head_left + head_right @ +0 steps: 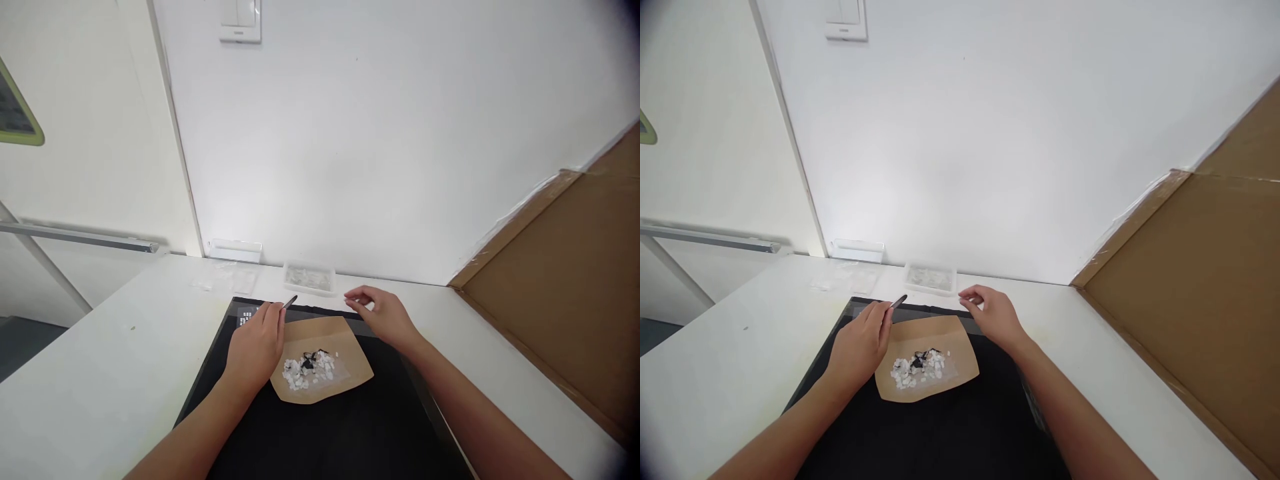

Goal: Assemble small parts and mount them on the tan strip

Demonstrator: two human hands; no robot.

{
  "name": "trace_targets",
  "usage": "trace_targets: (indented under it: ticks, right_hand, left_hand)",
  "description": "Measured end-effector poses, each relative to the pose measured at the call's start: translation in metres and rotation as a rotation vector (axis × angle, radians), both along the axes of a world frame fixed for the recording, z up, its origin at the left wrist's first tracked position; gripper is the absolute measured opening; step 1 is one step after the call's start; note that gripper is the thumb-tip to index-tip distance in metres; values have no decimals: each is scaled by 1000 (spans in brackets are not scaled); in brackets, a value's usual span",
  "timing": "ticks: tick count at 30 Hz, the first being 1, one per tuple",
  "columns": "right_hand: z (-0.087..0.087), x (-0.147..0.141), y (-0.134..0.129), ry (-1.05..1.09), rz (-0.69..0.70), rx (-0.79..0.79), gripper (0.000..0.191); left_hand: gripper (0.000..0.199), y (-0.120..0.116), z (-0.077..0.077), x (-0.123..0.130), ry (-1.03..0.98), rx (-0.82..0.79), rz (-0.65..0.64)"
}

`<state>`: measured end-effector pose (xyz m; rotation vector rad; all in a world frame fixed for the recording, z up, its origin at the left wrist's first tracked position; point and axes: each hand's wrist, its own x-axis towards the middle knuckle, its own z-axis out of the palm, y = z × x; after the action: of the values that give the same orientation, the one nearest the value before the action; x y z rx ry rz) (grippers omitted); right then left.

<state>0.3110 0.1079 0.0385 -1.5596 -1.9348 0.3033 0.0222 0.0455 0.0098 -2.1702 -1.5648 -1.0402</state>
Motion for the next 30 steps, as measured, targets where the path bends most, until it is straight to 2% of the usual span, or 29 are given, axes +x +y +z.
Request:
trace_targets:
  ticks: [2,6,11,16,22,30]
  right_hand:
    - [9,-9,26,-102,96,4,15]
    - [15,-32,77,-169,135,2,12]
    - [14,-53,115,-217,225,-23,16]
    - [15,-54,131,-215,275,-44,15]
    - [12,-47,136,-210,257,17,31]
    - [-10,-60,138,-335,311,-18,17]
  left_hand:
    - [19,0,0,0,-49,-9,12]
    - [18,2,-2,-2,-83,-25,16]
    - [17,7,-5,-5,-78,-19,30]
    - [19,6,-4,-5,-80,-60,24]
    - [21,5,0,-8,-110,-76,23]
    - [22,6,0,-9,-107,-90,10]
